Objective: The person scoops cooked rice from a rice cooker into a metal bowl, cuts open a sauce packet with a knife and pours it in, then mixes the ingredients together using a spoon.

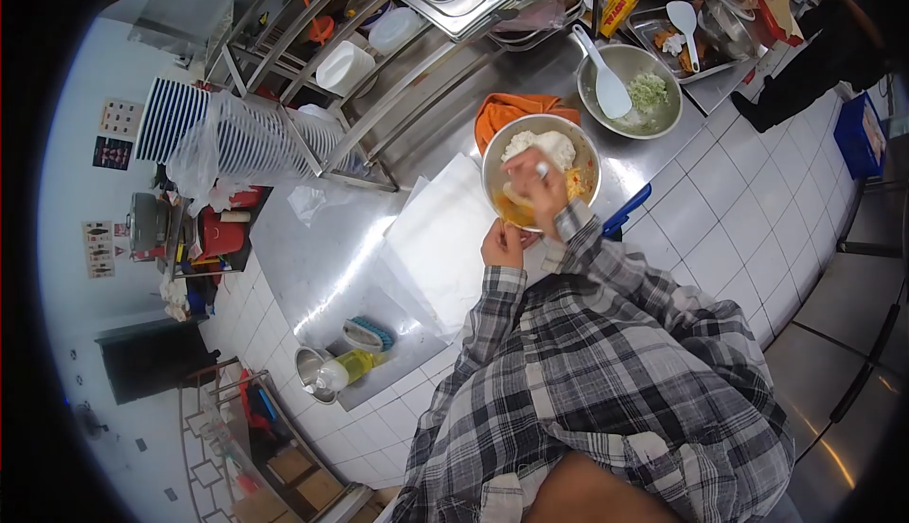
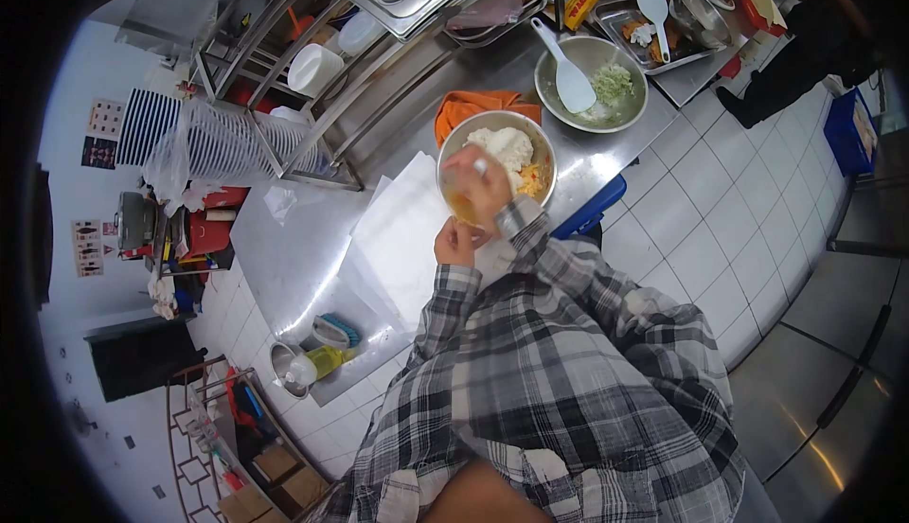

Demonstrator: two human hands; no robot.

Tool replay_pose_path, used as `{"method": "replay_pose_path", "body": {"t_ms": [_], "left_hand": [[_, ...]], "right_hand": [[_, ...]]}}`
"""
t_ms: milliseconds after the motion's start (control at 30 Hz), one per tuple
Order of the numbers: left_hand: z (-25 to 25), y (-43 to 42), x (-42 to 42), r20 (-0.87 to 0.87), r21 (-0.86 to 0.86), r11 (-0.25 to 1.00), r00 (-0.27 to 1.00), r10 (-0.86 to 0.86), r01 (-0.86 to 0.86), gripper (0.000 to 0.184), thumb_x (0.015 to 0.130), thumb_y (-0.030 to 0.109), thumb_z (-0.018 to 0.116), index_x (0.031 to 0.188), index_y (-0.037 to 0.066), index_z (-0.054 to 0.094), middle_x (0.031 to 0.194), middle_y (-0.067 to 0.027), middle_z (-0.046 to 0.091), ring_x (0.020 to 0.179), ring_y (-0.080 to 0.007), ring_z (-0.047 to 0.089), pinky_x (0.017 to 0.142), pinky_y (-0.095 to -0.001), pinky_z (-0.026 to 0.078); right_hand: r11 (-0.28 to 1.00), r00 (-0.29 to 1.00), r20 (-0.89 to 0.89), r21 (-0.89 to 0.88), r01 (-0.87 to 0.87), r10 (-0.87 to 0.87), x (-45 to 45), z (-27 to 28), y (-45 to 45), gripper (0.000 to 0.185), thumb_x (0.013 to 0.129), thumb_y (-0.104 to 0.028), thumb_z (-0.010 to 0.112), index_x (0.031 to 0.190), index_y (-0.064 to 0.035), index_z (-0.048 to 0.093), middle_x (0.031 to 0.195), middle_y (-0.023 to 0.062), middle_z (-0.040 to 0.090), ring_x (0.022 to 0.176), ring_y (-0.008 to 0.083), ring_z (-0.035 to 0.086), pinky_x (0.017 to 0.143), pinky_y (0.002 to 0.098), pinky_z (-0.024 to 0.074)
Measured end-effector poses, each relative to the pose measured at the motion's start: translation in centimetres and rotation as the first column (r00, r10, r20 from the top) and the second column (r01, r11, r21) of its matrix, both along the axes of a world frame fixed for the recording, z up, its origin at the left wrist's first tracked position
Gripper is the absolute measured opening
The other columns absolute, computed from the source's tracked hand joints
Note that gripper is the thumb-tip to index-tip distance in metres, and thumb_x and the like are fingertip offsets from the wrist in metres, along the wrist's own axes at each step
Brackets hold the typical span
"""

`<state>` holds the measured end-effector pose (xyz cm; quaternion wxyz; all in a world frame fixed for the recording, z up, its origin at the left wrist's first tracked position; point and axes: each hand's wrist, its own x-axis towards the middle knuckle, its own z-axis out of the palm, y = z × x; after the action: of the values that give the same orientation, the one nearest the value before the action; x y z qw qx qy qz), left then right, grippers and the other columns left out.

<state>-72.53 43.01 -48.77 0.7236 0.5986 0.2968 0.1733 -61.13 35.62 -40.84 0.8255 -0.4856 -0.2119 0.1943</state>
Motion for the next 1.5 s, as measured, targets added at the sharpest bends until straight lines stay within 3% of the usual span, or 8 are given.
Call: {"method": "replay_pose_path", "body": {"t_ms": [200, 367, 533, 633, 767, 900, 1167, 1500], "left_hand": [[0.6, 0.1, -0.3, -0.076, 0.05, 0.999, 0.997, -0.015, 0.019, 0.02, 0.095, 0.01, 0.04, 0.092, -0.006, 0.051, 0.078, -0.009, 0.057, 0.067, -0.0148, 0.06, 0.068, -0.0315, 0.058], [-0.1, 0.0, -0.4, 0.019, 0.002, 1.0, 1.0, -0.002, 0.002, 0.02, 0.095, 0.009, 0.039, 0.093, -0.006, 0.051, 0.079, -0.0091, 0.056, 0.068, -0.0153, 0.06, 0.069, -0.0313, 0.058], [0.4, -0.1, -0.5, -0.115, 0.078, 0.997, 0.993, 0.01, -0.001, 0.018, 0.095, 0.008, 0.039, 0.095, -0.006, 0.051, 0.084, -0.0109, 0.056, 0.071, -0.0165, 0.06, 0.072, -0.0339, 0.058], [0.7, 0.0, -0.5, 0.014, -0.006, 1.0, 1.0, -0.01, 0.01, 0.018, 0.094, 0.008, 0.04, 0.097, -0.006, 0.052, 0.081, -0.01, 0.057, 0.071, -0.0166, 0.061, 0.07, -0.033, 0.058], [-0.7, 1.5, -1.4, -0.139, 0.404, 0.903, 0.986, -0.094, 0.143, 0.02, 0.093, 0.008, 0.041, 0.101, -0.006, 0.054, 0.082, -0.0093, 0.06, 0.069, -0.0167, 0.06, 0.07, -0.033, 0.057], [3.2, 1.7, -1.9, -0.209, 0.007, 0.992, 0.97, -0.124, 0.128, 0.021, 0.092, 0.006, 0.04, 0.099, -0.006, 0.056, 0.091, -0.013, 0.063, 0.078, -0.0213, 0.064, 0.073, -0.0359, 0.058], [14.2, 4.2, 4.4, -0.159, 0.139, 0.954, 0.957, -0.242, 0.265, 0.032, 0.095, 0.018, 0.042, 0.114, -0.005, 0.054, 0.107, -0.0112, 0.061, 0.096, -0.0187, 0.061, 0.077, -0.0343, 0.056], [4.9, 6.8, 26.2, 0.055, 0.11, 0.981, 0.985, -0.165, 0.158, 0.021, 0.092, 0.027, 0.052, 0.104, 0.012, 0.057, 0.097, -0.0005, 0.062, 0.08, -0.0146, 0.063, 0.058, -0.0274, 0.047]], "right_hand": [[0.997, 0.916, 0.4, -0.057, 0.053, -0.026, -0.8, 0.0, -0.3, 0.031, 0.099, -0.03, 0.038, 0.097, -0.0058, 0.057, 0.071, -0.0025, 0.047, 0.061, 0.0046, 0.039, 0.059, 0.0198, 0.0351], [0.983, 0.99, 0.009, 0.116, -0.14, 0.14, 1.6, -0.9, -1.3, 0.039, 0.098, -0.037, 0.037, 0.096, -0.0033, 0.056, 0.07, 0.0001, 0.045, 0.064, 0.0077, 0.04, 0.064, 0.0234, 0.037], [0.967, 0.948, 0.273, -0.235, -0.102, 0.166, -0.5, -0.4, -0.7, 0.031, 0.097, -0.031, 0.041, 0.095, -0.0049, 0.058, 0.082, 0.0053, 0.058, 0.079, 0.0137, 0.053, 0.077, 0.0272, 0.0416], [0.995, 0.977, 0.202, -0.084, -0.047, 0.063, 0.2, 0.7, -0.7, 0.03, 0.098, -0.028, 0.039, 0.096, -0.0045, 0.058, 0.082, 0.005, 0.057, 0.077, 0.0124, 0.05, 0.076, 0.0261, 0.0409], [0.983, 0.94, 0.308, -0.15, -0.101, 0.144, -1.2, 1.3, -1.3, 0.027, 0.097, -0.027, 0.042, 0.098, -0.0056, 0.058, 0.085, 0.0064, 0.06, 0.07, 0.0121, 0.053, 0.07, 0.0269, 0.0425], [0.992, 0.976, 0.177, -0.033, -0.12, 0.123, 0.0, -0.2, -1.7, 0.032, 0.099, -0.027, 0.036, 0.099, -0.0018, 0.056, 0.072, 0.0026, 0.051, 0.064, 0.0099, 0.044, 0.063, 0.0237, 0.0383], [0.824, 0.97, -0.195, 0.518, 0.228, -0.146, 9.0, 2.6, -10.0, 0.032, 0.1, -0.03, 0.033, 0.099, -0.0011, 0.047, 0.056, -0.0016, 0.032, 0.052, 0.0092, 0.031, 0.053, 0.0245, 0.0299], [0.856, 0.958, -0.272, 0.47, 0.216, -0.092, 11.1, -0.1, -15.1, 0.035, 0.101, -0.034, 0.024, 0.098, -0.0041, 0.043, 0.054, -0.0005, 0.028, 0.05, 0.0109, 0.03, 0.055, 0.0276, 0.0307]]}}
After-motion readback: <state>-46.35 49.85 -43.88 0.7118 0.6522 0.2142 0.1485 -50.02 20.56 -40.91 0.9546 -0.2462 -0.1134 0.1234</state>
